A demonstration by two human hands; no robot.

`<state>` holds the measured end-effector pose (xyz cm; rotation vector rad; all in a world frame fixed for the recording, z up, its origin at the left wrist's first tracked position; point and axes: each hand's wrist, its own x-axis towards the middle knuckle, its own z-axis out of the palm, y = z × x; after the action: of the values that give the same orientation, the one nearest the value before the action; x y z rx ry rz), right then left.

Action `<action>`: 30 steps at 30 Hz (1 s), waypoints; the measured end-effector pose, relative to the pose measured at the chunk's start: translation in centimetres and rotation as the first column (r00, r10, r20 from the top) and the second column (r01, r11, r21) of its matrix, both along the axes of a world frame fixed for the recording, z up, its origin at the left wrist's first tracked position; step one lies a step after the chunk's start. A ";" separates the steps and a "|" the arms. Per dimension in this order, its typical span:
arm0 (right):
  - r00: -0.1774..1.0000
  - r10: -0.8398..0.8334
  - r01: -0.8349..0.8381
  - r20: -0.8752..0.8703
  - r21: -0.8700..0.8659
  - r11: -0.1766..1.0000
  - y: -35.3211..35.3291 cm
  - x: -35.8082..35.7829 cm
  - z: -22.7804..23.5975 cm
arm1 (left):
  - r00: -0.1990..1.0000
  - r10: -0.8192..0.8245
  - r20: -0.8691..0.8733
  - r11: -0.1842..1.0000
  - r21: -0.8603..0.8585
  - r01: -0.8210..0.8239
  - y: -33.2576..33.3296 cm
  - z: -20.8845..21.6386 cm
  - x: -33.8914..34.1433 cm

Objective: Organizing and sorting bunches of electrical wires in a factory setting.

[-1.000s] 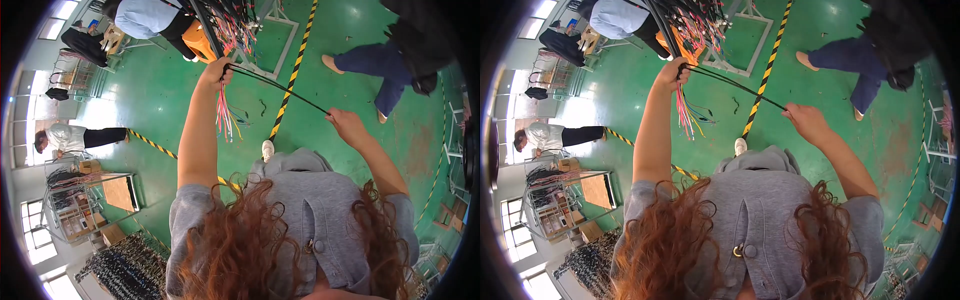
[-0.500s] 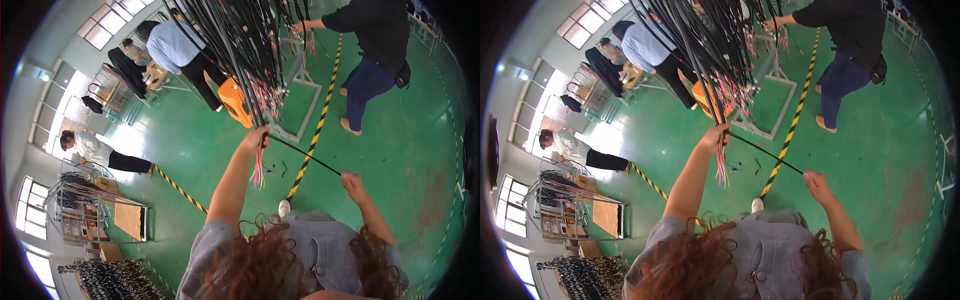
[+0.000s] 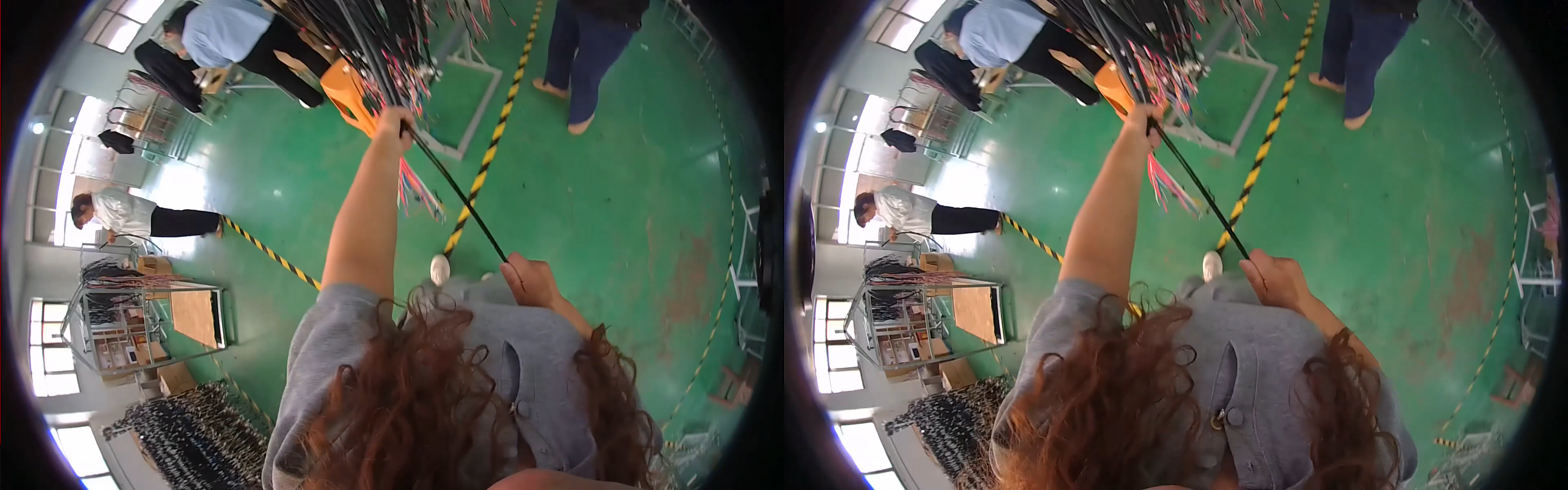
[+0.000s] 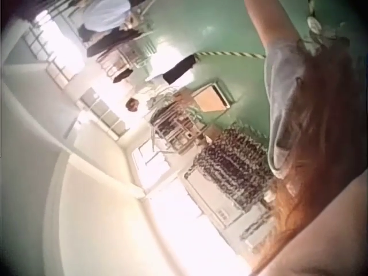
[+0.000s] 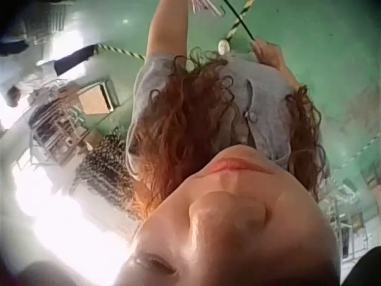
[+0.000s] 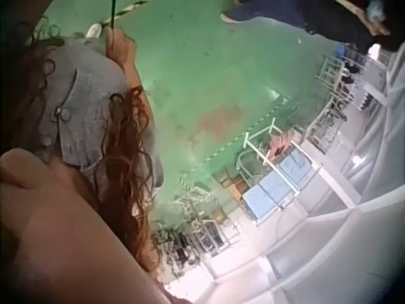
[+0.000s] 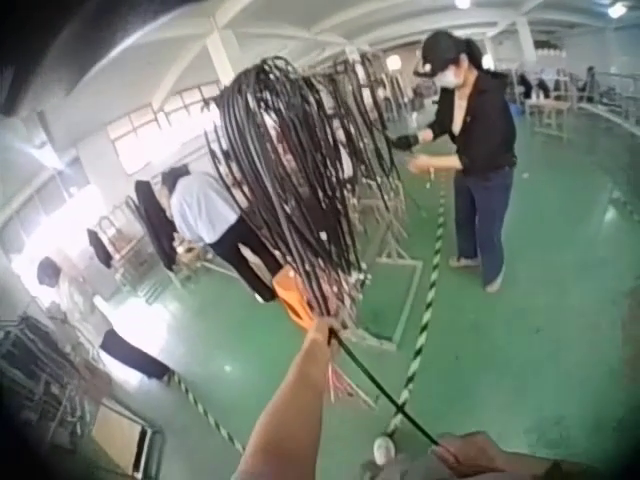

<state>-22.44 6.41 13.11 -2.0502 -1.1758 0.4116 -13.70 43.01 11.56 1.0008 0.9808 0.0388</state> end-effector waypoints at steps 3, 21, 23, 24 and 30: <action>0.967 -0.160 0.159 -0.199 -0.019 0.987 -1.9 -1.8 -2.2 | 0.986 -0.124 0.115 0.992 0.033 0.121 -1.9 1.5 -1.7; 0.974 -0.018 0.022 0.225 -0.014 1.000 -7.7 4.9 -3.9 | 0.816 -0.561 0.140 0.793 0.376 0.480 -8.7 4.8 -11.4; 0.942 -0.125 0.132 0.313 -0.002 0.991 -7.3 6.2 -4.3 | 0.793 -0.590 0.150 0.790 0.309 0.529 -8.4 4.3 -11.8; 0.941 -0.130 0.138 0.312 -0.004 0.990 -6.9 6.9 -4.3 | 0.790 -0.594 0.151 0.788 0.306 0.534 -8.3 4.1 -12.1; 0.803 -0.131 0.222 0.581 -0.087 0.971 -3.0 9.6 -3.6 | 0.807 -0.538 0.243 0.843 0.169 0.512 -8.3 4.3 -13.5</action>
<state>-12.81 3.38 9.48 -2.4887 -1.2976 -0.2468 -27.19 34.75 15.86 1.2908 0.4160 -0.2335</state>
